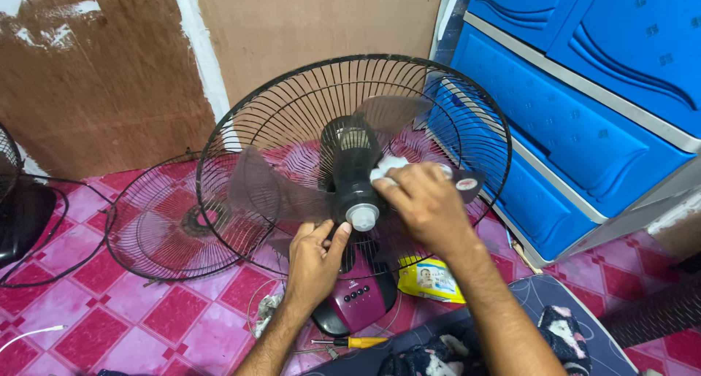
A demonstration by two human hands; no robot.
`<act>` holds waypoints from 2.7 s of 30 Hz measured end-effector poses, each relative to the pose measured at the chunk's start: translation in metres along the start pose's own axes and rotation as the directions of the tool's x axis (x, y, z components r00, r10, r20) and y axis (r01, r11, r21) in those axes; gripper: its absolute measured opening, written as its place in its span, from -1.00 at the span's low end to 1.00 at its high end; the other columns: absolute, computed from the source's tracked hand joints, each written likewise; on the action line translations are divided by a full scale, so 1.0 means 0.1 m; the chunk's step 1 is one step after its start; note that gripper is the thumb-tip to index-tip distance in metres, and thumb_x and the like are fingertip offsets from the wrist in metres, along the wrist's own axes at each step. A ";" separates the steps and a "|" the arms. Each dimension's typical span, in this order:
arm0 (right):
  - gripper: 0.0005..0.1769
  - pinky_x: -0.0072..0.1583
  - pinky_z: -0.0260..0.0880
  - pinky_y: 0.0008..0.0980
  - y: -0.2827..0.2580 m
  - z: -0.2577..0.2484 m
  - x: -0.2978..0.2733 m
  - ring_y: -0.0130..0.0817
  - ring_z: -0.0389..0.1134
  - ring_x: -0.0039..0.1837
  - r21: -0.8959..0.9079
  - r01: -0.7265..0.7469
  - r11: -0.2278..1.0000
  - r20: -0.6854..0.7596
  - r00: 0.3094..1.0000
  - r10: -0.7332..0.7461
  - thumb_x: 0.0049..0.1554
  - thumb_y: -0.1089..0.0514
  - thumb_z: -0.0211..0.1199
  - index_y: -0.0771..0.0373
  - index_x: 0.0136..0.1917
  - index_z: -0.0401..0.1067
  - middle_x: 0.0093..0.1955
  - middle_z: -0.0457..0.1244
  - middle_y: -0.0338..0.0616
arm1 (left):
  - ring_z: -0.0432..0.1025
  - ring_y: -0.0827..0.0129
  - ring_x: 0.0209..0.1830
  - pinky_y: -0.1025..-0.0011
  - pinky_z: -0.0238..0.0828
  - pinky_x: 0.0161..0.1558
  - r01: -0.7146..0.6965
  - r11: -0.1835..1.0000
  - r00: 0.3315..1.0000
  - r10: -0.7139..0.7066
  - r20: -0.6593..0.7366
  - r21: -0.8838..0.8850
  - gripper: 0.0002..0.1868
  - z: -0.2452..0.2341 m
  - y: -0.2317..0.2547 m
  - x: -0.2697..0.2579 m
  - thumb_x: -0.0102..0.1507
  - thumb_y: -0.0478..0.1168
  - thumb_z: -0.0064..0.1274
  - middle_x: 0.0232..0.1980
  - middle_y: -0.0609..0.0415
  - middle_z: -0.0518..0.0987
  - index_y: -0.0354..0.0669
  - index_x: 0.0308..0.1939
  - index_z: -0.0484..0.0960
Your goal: The person assembles a table fan by attaching the front grill, mounting the fan blade onto the motor shaft, and securing it with a nut. They then wipe the fan blade with a tissue and spin it to test the assembly.
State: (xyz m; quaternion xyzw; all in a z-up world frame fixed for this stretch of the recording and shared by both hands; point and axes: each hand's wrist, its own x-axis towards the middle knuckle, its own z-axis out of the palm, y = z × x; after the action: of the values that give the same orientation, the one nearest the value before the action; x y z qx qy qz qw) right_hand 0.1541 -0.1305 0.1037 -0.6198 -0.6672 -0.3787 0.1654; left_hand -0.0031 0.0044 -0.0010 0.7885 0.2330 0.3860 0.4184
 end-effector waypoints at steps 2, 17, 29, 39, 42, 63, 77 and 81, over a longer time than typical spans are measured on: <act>-0.50 0.09 0.32 -0.10 0.10 -0.06 -0.07 -0.13 0.37 0.06 -0.029 -0.112 0.993 0.068 0.991 0.114 -0.13 0.32 0.30 0.20 0.13 0.52 0.01 0.34 -0.12 | 0.43 0.33 -0.47 0.36 0.37 -0.41 -0.021 1.000 1.000 0.021 0.004 0.012 -0.45 -0.01 0.00 0.01 0.28 0.02 0.16 -0.35 -0.08 0.49 -0.51 0.04 0.64; -0.71 0.06 0.40 -0.54 0.35 0.32 -1.24 -0.55 0.37 0.00 0.778 -0.507 0.371 -0.059 0.529 0.847 0.27 0.26 0.31 0.42 0.24 0.45 0.01 0.38 -0.16 | 0.49 0.27 -0.35 0.34 0.43 -0.29 -0.059 0.998 0.997 0.059 -0.048 0.010 -0.46 -0.04 0.01 0.01 0.27 0.00 0.17 -0.23 -0.13 0.55 -0.52 0.02 0.65; -0.76 -0.07 0.28 -0.55 0.29 0.45 -1.66 -0.50 0.32 -0.09 0.935 -0.352 0.049 0.058 0.289 0.956 0.29 0.37 0.22 0.44 0.22 0.35 -0.01 0.36 -0.07 | 0.36 0.35 -0.48 0.35 0.29 -0.41 0.074 0.997 0.997 -0.074 0.031 -0.020 -0.54 0.05 -0.11 0.00 0.30 0.05 0.12 -0.43 0.03 0.44 -0.40 -0.19 0.70; -0.69 0.50 0.06 0.26 0.00 0.16 -1.10 0.24 0.17 0.52 0.735 0.397 -0.550 0.338 0.488 0.805 0.37 0.05 -0.11 0.37 0.08 0.22 0.43 0.20 0.33 | 0.47 0.17 -0.39 0.21 0.40 -0.29 0.012 0.998 1.000 -0.014 0.018 0.059 -0.59 -0.04 -0.02 -0.05 0.31 0.02 0.09 -0.35 -0.07 0.52 -0.34 -0.12 0.66; -0.45 0.52 0.08 0.08 0.07 0.21 -1.05 0.04 0.16 0.53 0.781 0.276 -0.560 0.471 0.328 0.819 0.29 0.04 -0.18 0.36 0.44 0.21 0.47 0.19 0.12 | 0.52 0.09 -0.30 0.15 0.44 -0.21 -0.082 0.988 0.996 0.087 -0.031 0.132 -0.63 -0.18 0.12 -0.14 0.32 -0.02 0.09 -0.22 -0.12 0.56 -0.32 -0.13 0.65; -0.43 0.53 0.12 0.03 0.09 0.43 -0.86 0.04 0.22 0.49 0.821 0.306 -0.483 0.399 0.298 0.867 0.10 0.22 -0.04 0.53 0.34 0.29 0.42 0.24 0.15 | 0.36 -0.16 0.17 0.04 0.31 0.18 -0.200 0.959 0.979 0.204 -0.002 0.201 -0.49 -0.47 0.45 -0.66 0.18 -0.20 0.23 0.13 -0.24 0.42 -0.36 0.13 0.45; -0.50 0.49 0.17 -0.14 0.12 0.24 -0.51 -0.16 0.28 0.41 0.851 0.142 -0.506 0.296 0.665 0.685 0.19 0.31 0.25 0.47 0.38 0.28 0.32 0.27 0.02 | 0.11 -0.23 0.38 -0.15 0.13 0.28 -0.369 0.696 0.869 0.494 -0.038 0.616 0.00 0.01 0.92 0.16 0.01 0.15 0.37 0.43 -0.30 0.20 -0.17 0.41 0.31; -0.67 0.41 0.28 -0.14 0.18 0.45 -0.62 -0.15 0.34 0.29 0.831 0.178 -0.527 0.312 0.635 0.706 0.22 0.44 0.23 0.51 0.26 0.35 0.22 0.32 0.08 | 0.14 -0.11 0.39 -0.08 0.13 0.32 -0.424 0.588 0.826 0.564 0.027 0.689 -0.14 0.14 0.82 0.22 0.13 0.12 0.31 0.40 -0.09 0.30 -0.16 0.40 0.38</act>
State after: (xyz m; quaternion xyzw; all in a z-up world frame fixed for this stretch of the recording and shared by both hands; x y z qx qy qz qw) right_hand 0.1931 -0.1432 0.0362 -0.2310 -0.3262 0.2731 0.8750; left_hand 0.0247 -0.0314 0.0720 0.8755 0.1656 0.4520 -0.0421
